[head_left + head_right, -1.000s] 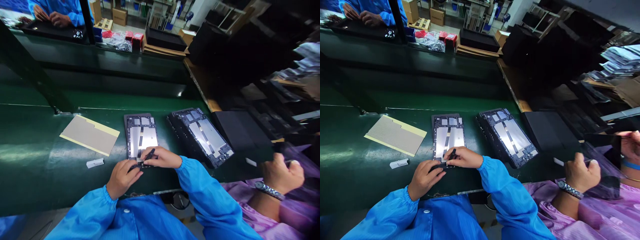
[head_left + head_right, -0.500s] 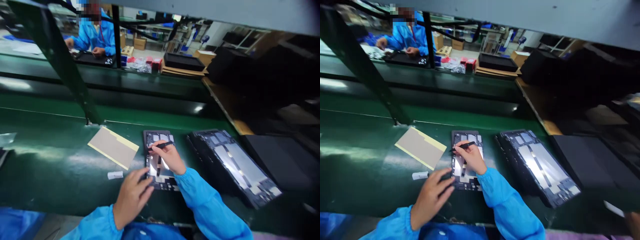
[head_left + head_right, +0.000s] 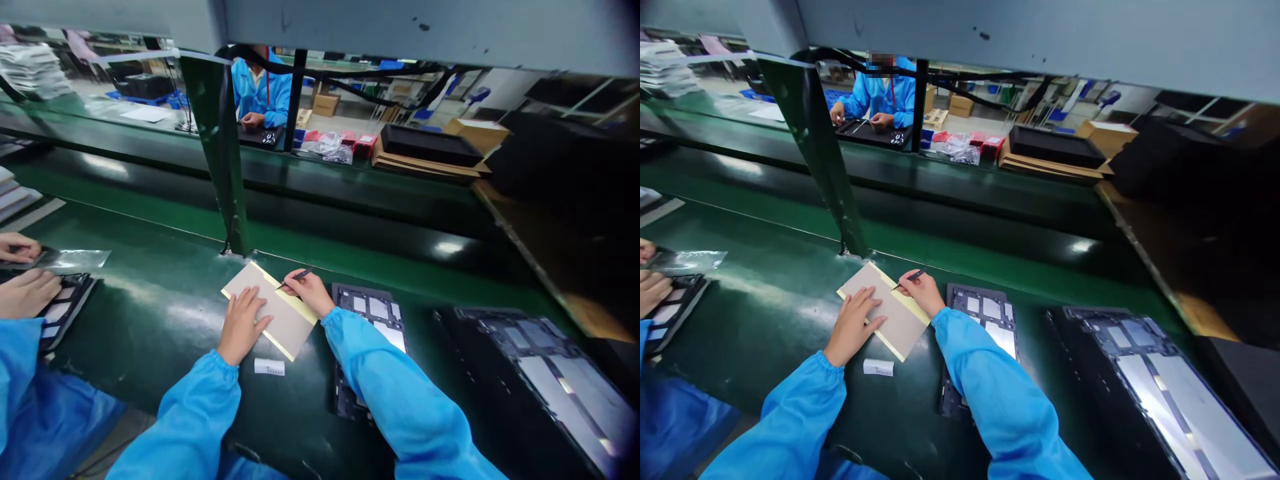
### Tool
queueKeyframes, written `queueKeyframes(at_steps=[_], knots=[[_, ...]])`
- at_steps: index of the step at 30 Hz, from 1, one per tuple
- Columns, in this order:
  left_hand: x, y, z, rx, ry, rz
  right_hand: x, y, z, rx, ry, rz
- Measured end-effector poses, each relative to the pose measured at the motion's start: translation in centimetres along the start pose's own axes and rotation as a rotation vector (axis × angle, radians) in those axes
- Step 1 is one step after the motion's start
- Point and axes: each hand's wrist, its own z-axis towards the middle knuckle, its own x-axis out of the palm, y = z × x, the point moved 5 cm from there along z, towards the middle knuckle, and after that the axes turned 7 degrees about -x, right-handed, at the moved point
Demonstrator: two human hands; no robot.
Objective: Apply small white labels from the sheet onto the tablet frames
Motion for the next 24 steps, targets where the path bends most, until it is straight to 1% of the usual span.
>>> queueKeyframes(at_steps=[4, 7, 10, 12, 14, 15, 16, 17, 18, 19, 20, 22, 23, 24], knots=[[0.0, 0.0, 0.0, -0.002, 0.003, -0.013, 0.1, -0.1, 0.0, -0.004, 0.008, -0.004], [0.2, 0.1, 0.0, -0.005, -0.001, -0.008, 0.7, 0.1, 0.3, -0.016, 0.009, 0.001], [0.2, 0.6, 0.3, 0.019, -0.023, 0.005, 1.1, 1.3, -0.1, -0.044, -0.001, 0.011], [-0.1, 1.1, 0.5, 0.06, -0.028, 0.003, 0.1, 3.1, -1.6, -0.091, -0.022, 0.023], [-0.8, 1.2, 0.6, 0.109, -0.05, -0.006, -2.4, 5.3, -4.5, -0.162, -0.026, 0.027], [-1.3, 0.8, 0.4, 0.128, -0.088, -0.013, -4.1, 6.2, -6.4, -0.188, -0.011, 0.021], [-1.8, 0.1, 0.0, 0.145, -0.143, -0.024, -5.9, 7.0, -8.6, -0.202, 0.012, 0.008], [-2.2, -1.0, -0.6, 0.163, -0.207, -0.04, -7.8, 7.6, -11.0, -0.195, 0.044, -0.011], [-2.5, -2.6, -1.5, 0.19, -0.262, -0.066, -9.5, 7.8, -13.4, -0.167, 0.075, -0.034], [-2.4, -4.6, -2.7, 0.239, -0.278, -0.098, -11.2, 7.8, -15.8, -0.131, 0.104, -0.058], [-1.9, -7.0, -4.1, 0.316, -0.249, -0.134, -12.6, 7.6, -18.0, -0.101, 0.128, -0.087], [0.1, -12.1, -7.3, 0.503, -0.09, -0.17, -14.7, 6.9, -21.6, -0.08, 0.159, -0.164], [1.2, -14.4, -8.8, 0.578, -0.032, -0.175, -15.3, 6.5, -22.9, -0.093, 0.166, -0.205], [2.3, -16.2, -10.2, 0.639, 0.0, -0.176, -15.8, 6.1, -23.9, -0.12, 0.165, -0.24]])
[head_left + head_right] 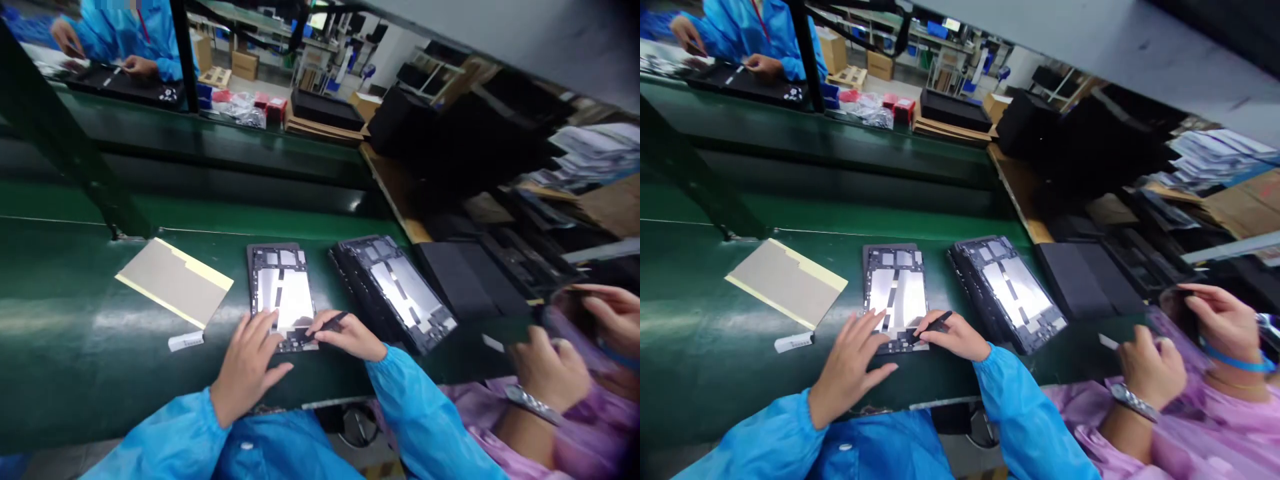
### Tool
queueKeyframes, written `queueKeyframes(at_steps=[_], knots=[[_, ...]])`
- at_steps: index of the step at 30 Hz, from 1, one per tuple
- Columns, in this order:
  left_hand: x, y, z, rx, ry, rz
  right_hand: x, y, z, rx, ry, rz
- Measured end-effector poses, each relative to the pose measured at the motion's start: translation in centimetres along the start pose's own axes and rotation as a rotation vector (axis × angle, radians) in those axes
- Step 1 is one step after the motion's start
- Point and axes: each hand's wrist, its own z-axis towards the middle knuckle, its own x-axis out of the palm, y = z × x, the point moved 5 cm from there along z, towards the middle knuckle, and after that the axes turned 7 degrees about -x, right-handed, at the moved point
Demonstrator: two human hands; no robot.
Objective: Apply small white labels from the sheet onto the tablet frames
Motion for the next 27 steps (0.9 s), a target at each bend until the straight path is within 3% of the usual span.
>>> queueKeyframes(at_steps=[2, 5, 11, 27], knots=[[2.5, -2.4, 0.0, 0.053, 0.017, -0.003, 0.0, -0.6, -1.1, -0.05, -0.015, -0.046], [4.4, -2.4, 0.2, 0.025, -0.02, 0.006, 0.5, -1.3, -1.2, -0.106, -0.03, -0.076], [4.1, -0.5, 0.2, -0.045, -0.055, -0.018, 1.4, -1.5, -0.5, -0.177, 0.004, -0.186], [4.1, -0.4, 0.0, -0.082, -0.048, -0.054, 1.9, -0.4, -0.4, -0.276, 0.087, -0.283]])
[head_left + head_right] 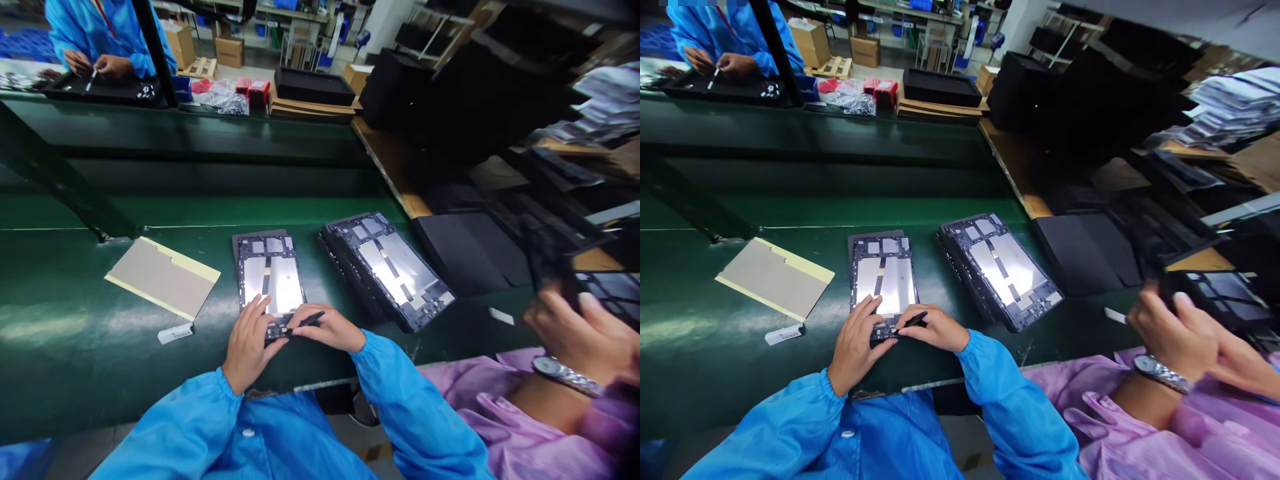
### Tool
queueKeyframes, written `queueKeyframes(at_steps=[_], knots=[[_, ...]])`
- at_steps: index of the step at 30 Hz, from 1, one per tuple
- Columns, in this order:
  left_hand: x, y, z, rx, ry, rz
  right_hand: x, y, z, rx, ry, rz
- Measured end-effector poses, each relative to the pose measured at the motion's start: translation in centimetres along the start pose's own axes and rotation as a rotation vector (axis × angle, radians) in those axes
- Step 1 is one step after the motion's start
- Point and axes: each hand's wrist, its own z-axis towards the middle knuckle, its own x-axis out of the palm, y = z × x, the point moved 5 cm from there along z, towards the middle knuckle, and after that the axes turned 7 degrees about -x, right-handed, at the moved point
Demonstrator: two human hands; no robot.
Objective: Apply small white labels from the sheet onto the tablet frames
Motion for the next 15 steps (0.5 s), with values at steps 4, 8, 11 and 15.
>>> queueKeyframes(at_steps=[4, 8, 11, 15], knots=[[0.0, 0.0, 0.0, -0.003, -0.01, -0.016, 0.1, 0.2, 0.3, -0.011, 0.06, 0.002], [-0.1, -0.1, 0.0, 0.016, -0.013, -0.019, 0.0, 0.2, 0.1, -0.003, 0.038, 0.034], [-0.4, -0.1, 0.0, 0.052, -0.001, -0.015, -0.7, -0.6, -0.4, 0.058, -0.107, 0.138], [-0.8, -0.4, -0.2, 0.17, 0.015, 0.014, -0.9, -2.1, -1.5, 0.17, -0.258, 0.296]])
